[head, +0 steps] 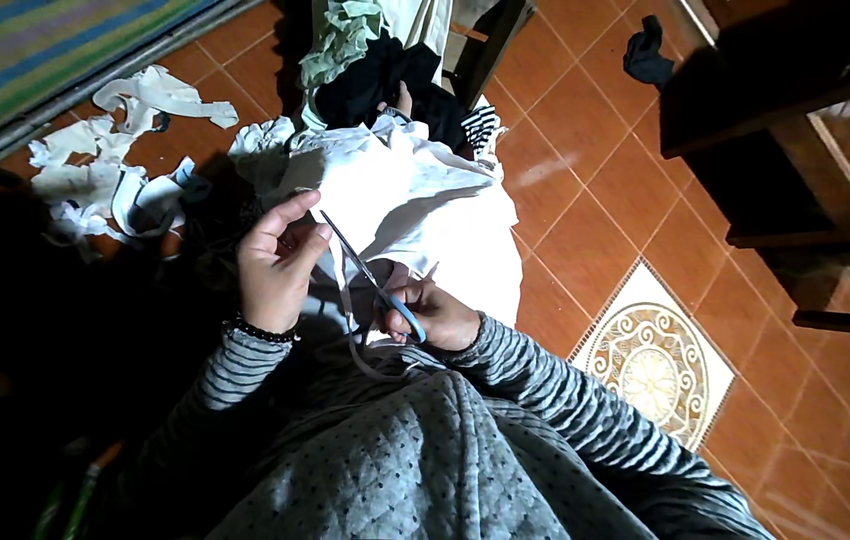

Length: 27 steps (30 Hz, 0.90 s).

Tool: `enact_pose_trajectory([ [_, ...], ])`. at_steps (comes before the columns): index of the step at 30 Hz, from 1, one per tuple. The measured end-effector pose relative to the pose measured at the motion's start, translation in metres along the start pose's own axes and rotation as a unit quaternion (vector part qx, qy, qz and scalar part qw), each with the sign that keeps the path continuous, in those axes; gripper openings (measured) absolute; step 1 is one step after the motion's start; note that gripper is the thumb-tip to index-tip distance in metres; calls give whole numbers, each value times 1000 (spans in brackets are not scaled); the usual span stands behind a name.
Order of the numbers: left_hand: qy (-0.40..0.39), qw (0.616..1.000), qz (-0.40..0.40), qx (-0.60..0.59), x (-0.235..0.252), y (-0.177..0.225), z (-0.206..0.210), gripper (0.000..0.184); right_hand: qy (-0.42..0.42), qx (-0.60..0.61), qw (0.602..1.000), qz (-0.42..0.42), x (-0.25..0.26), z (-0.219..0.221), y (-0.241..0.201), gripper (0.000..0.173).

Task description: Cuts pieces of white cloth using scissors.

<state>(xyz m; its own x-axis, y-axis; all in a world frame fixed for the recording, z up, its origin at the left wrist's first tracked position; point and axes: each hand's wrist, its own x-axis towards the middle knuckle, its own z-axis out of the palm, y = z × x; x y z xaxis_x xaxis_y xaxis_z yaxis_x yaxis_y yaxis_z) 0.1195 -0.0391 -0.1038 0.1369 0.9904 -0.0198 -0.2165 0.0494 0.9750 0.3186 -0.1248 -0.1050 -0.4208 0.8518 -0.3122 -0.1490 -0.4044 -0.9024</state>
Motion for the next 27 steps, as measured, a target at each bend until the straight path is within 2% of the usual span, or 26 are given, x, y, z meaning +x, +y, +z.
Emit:
enact_pose_trajectory([
  [4,6,1000,-26,9,0,3,-3,41,-5,-19,1000,1,0,3,-1,26],
  [11,-39,999,-5,26,-4,8,-4,86,-47,11,999,9,6,7,-3,32],
  [20,-61,996,61,24,-4,9,-7,94,-72,51,996,-4,19,8,-6,37],
  [27,-77,995,50,34,-6,17,-7,98,-87,42,995,-21,20,9,-10,40],
])
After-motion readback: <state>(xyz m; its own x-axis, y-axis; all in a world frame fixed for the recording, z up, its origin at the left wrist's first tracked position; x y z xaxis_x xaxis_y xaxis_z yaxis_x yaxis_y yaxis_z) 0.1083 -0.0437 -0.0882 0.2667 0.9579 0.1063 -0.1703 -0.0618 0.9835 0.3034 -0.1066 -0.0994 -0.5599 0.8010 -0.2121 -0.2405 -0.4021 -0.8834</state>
